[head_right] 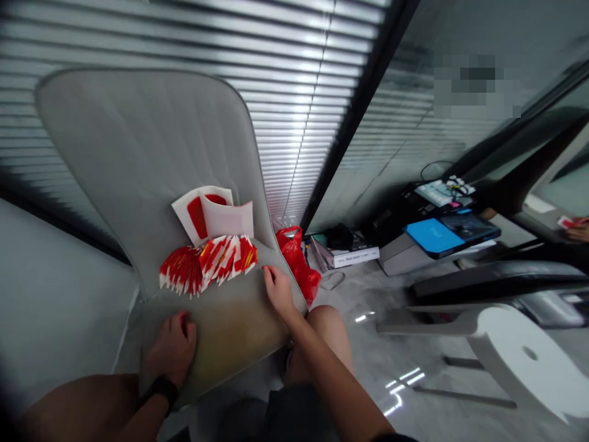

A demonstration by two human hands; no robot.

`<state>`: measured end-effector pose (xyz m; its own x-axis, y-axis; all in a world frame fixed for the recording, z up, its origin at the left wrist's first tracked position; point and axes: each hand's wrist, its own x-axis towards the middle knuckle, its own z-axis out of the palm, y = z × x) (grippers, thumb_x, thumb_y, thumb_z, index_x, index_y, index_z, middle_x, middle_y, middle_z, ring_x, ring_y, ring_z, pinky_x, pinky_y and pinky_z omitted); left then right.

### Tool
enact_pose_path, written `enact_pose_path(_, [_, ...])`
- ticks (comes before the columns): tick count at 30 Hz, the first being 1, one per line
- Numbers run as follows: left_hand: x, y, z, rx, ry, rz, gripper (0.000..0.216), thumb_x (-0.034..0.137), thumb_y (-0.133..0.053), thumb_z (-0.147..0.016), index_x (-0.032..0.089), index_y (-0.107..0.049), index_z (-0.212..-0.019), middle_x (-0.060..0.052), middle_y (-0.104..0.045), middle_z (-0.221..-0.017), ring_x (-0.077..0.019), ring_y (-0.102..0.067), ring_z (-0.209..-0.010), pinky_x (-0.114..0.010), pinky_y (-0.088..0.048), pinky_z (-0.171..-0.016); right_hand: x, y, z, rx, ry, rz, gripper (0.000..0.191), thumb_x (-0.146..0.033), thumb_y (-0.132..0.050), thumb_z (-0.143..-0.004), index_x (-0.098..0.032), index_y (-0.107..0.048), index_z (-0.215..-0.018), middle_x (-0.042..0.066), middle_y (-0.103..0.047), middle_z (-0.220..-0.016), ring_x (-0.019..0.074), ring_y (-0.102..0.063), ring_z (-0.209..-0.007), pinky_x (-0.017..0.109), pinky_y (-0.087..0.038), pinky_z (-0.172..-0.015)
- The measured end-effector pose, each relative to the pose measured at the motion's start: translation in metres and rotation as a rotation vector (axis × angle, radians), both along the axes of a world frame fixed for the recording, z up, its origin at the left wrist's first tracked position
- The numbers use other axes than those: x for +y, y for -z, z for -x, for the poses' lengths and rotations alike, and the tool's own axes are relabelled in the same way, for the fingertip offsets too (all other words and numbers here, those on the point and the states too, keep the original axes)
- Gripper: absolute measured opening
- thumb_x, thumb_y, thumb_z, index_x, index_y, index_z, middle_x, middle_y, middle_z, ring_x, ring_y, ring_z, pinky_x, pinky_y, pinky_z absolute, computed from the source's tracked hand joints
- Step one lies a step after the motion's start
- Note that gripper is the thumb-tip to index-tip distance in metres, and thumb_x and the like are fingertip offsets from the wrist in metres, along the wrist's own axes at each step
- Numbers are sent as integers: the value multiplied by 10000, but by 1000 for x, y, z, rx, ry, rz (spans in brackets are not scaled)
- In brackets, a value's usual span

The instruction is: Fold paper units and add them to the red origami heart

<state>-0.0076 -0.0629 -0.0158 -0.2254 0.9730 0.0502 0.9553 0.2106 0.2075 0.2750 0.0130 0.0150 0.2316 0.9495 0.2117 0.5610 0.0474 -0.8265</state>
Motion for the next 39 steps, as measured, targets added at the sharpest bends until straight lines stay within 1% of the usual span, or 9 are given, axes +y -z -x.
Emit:
enact_pose_path(5, [-3,3,7,-147,69,-111,268,322,-404,-1011,197,-595,-1152,-77,-683,-1092,-226,-652,-961,-313,-439,-786,60,-95,1,-188,-119,-112,330,-365,-557,-957,-194,-666,-1217,89,-712,-1027,235,-671,-893,372,-535,-842])
enact_pose_path(9, [-5,8,12,-271,85,-234,290,330,-380,-1027,185,-601,-1145,-82,-698,-1058,-221,-656,-943,-310,-442,-825,109,-170,17,-759,-212,-180,527,-384,-654,-920,-158,-563,-1388,165,-625,-1265,298,-571,-1170,412,-456,-1019])
enact_pose_path(12, [-6,7,12,-337,107,-258,298,313,-376,-1029,179,-625,-1124,-88,-708,-1033,-219,-661,-917,-306,-439,-796,128,-203,34,-1033,-245,-79,553,-398,-708,-885,-170,-584,-1374,168,-615,-1315,324,-530,-1229,426,-427,-1029])
enact_pose_path(15, [-6,5,12,-380,107,-288,283,276,-394,-1019,184,-642,-1122,-87,-717,-1019,-210,-667,-912,-295,-430,-782,139,-216,51,-1165,-289,79,442,-399,-711,-881,-194,-662,-1269,147,-667,-1260,307,-564,-1200,392,-435,-976])
enact_pose_path(19, [-8,3,12,-369,96,-301,264,264,-415,-1017,194,-651,-1114,-80,-716,-1012,-208,-661,-903,-292,-418,-773,149,-222,68,-1233,-324,192,214,-339,-653,-921,-195,-756,-1041,113,-757,-1014,264,-665,-994,372,-436,-914])
enact_pose_path(28, [-7,3,10,-333,102,-267,221,226,-452,-993,199,-644,-1099,-66,-705,-1016,-215,-638,-952,-303,-412,-812,158,-232,68,-1328,-335,254,264,-317,-571,-955,-225,-765,-1109,106,-758,-1084,258,-676,-997,345,-453,-864])
enact_pose_path(34, [-5,5,6,-258,67,-169,223,226,-449,-986,201,-641,-1095,-73,-693,-1018,-221,-630,-962,-313,-412,-805,170,-236,58,-1274,-294,113,291,-286,-525,-957,-216,-774,-1091,113,-741,-1111,267,-661,-1002,340,-486,-829])
enact_pose_path(37, [-3,8,5,-221,63,-124,239,236,-435,-994,202,-639,-1116,-80,-690,-1049,-223,-627,-983,-319,-418,-819,181,-237,43,-1212,-398,-42,246,-208,-562,-903,-159,-789,-984,133,-701,-1198,281,-630,-1079,357,-502,-881])
enact_pose_path(39, [-2,10,4,-195,70,-89,245,238,-439,-991,206,-641,-1125,-84,-688,-1060,-230,-622,-989,-329,-421,-823,191,-240,28,-1121,-397,-182,231,-199,-578,-879,-130,-788,-945,150,-686,-1193,286,-619,-1088,392,-502,-936])
